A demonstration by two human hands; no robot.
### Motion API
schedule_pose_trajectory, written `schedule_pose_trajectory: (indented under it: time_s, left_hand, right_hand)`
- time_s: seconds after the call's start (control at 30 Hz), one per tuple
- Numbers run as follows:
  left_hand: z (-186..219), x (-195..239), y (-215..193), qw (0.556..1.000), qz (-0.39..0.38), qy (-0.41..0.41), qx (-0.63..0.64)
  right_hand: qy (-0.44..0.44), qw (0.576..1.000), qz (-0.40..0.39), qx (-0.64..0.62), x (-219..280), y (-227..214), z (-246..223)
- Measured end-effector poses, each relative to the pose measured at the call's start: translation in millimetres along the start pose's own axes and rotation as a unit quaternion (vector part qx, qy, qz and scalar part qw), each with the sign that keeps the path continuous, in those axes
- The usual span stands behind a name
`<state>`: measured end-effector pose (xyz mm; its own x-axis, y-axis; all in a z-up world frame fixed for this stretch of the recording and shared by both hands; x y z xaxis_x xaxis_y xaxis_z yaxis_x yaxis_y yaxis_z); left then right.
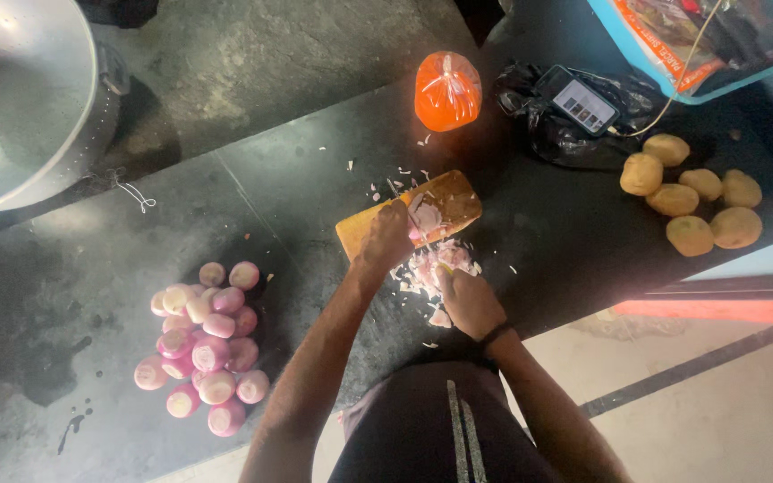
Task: The person chops red onions on a wooden cutting board using a yellow-handled knife. The person repeatedly slices the onions into small pieces, accumulating a pile of chopped onions on the board. A pile of whole red onions and several potatoes are visible on the counter.
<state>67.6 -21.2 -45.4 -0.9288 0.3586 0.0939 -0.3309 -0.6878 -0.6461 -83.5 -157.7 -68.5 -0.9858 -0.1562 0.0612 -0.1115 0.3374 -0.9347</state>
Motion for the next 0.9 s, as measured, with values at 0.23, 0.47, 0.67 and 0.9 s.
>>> schedule_pose_trajectory:
  time_s: [0.23,0.47,0.67,0.9]
  left_hand:
    - [4,-4,-1,0.999,-0.008,0.04,0.013]
    - [15,-2,-11,0.999,-0.018,-0.008,-0.034]
    - [36,3,-15,0.998,0.022,-0.038,-0.043]
    - [50,6,-5,0.997,0.025,0.001,-0.073]
  right_hand:
    - [-0.036,0.995,-0.033,0.088,-11,23,-9]
    - [-0.096,0.983,0.118,0.103,-26,33,-8]
    - [-0.018,0.997,0.066,-0.022,-17,0,7]
    - [0.263,0.926,-0.031,-0.269,19,-34,25]
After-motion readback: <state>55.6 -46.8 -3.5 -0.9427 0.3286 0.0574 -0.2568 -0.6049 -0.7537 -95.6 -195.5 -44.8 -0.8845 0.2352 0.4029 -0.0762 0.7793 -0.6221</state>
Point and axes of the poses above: each hand's wrist, its own x-axis away from the middle knuckle, its own y-axis out of the palm, z = x × y, the point moved 7 cm from there along -x, towards the middle knuckle, and after that the axes turned 11 degrees about x, right-handed, at the moved point
